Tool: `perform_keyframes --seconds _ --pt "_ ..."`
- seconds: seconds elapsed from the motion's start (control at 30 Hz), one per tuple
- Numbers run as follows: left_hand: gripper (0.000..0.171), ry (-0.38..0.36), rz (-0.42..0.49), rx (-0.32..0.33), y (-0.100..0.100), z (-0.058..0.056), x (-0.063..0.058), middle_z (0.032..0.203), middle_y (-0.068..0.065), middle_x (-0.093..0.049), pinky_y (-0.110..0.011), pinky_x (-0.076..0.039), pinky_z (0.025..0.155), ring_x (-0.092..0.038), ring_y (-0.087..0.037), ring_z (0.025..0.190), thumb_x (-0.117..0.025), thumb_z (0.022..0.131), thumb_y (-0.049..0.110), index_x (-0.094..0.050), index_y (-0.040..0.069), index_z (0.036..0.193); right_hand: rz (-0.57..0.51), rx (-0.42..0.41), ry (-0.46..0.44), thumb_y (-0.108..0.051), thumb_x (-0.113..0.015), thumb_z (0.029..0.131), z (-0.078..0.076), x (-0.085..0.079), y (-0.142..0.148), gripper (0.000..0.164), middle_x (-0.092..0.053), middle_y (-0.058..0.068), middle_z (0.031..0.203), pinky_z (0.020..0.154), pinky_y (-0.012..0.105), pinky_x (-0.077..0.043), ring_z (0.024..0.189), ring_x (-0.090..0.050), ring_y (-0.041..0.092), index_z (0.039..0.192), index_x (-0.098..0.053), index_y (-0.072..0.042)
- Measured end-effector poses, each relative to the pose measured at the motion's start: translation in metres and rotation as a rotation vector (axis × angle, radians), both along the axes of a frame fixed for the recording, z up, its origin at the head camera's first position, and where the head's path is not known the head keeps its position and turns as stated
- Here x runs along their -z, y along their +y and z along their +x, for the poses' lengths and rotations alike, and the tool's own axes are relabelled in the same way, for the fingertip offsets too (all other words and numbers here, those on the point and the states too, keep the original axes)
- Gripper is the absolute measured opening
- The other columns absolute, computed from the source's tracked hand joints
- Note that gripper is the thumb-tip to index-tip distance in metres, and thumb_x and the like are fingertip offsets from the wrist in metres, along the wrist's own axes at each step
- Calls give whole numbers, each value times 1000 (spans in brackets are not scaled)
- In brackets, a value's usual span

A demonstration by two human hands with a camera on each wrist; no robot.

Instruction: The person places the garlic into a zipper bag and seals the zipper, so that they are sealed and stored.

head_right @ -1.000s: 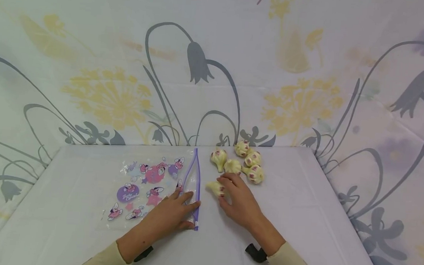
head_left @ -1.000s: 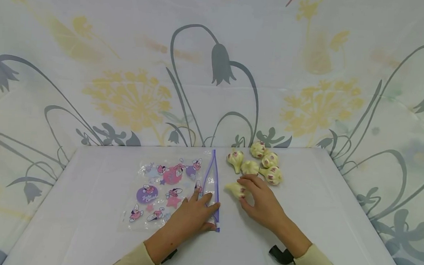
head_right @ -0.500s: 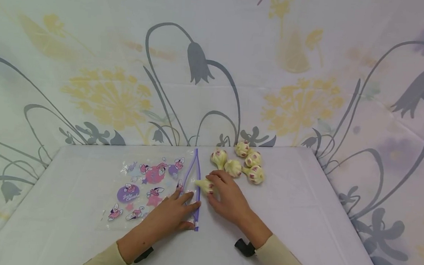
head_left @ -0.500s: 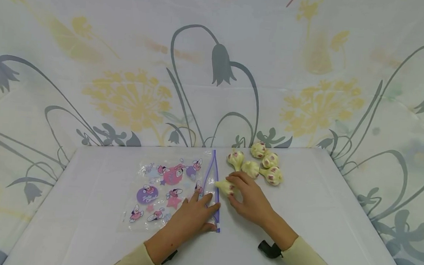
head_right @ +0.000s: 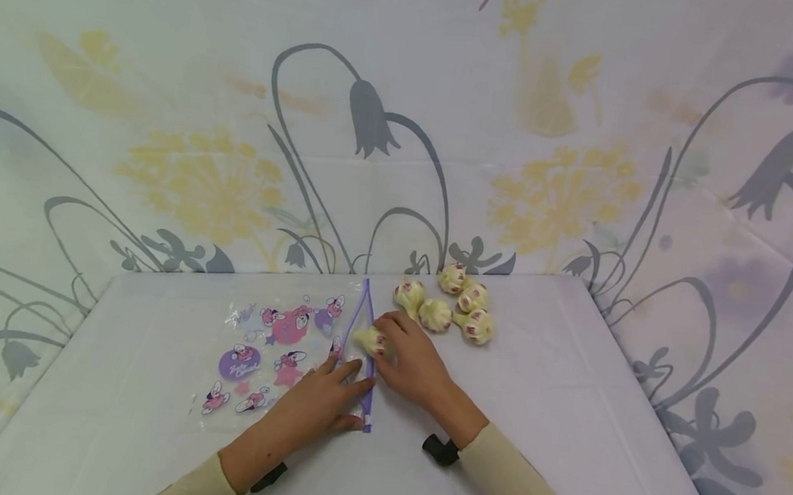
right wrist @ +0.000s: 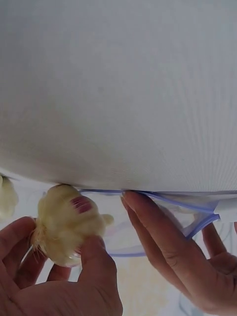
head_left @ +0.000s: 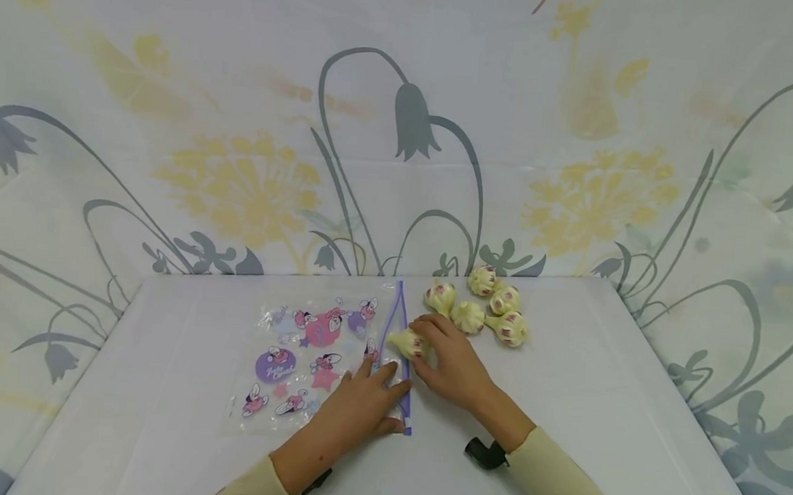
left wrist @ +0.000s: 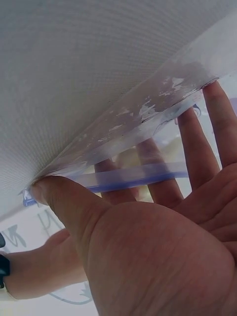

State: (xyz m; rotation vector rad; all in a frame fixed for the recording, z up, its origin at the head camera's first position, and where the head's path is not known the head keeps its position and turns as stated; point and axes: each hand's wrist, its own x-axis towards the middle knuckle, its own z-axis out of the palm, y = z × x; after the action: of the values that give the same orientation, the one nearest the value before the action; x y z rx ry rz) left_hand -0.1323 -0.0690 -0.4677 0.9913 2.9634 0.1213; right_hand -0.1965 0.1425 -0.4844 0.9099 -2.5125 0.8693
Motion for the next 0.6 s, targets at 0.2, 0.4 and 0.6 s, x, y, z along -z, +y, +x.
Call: perform_keyframes --seconds 0.2,0.4,0.6 --pt "63 -3 -6 -5 0 0 -1 152 -11 -58 -66 -57 93 -52 -53 139 -77 91 55 -67 26 145 -9 7 -23 -9 -87 87 -4 -1 -9 53 -64 11 134 109 45 -52 127 -63 28 134 -66 0" --pt "64 6 -15 -1 0 1 -1 155 -10 -56 -66 -58 92 -53 -53 139 -77 90 55 -67 26 146 -21 38 -63 -11 -86 88 -7 -1 -20 55 -64 14 135 111 45 -51 129 -63 30 136 -64 4" --pt "63 17 -26 -4 1 1 1 154 -8 -57 -66 -58 91 -54 -48 140 -78 89 56 -69 25 144 -60 47 -61 -10 -87 87 -13 0 -29 51 -64 15 129 102 45 -55 117 -65 29 131 -66 5"
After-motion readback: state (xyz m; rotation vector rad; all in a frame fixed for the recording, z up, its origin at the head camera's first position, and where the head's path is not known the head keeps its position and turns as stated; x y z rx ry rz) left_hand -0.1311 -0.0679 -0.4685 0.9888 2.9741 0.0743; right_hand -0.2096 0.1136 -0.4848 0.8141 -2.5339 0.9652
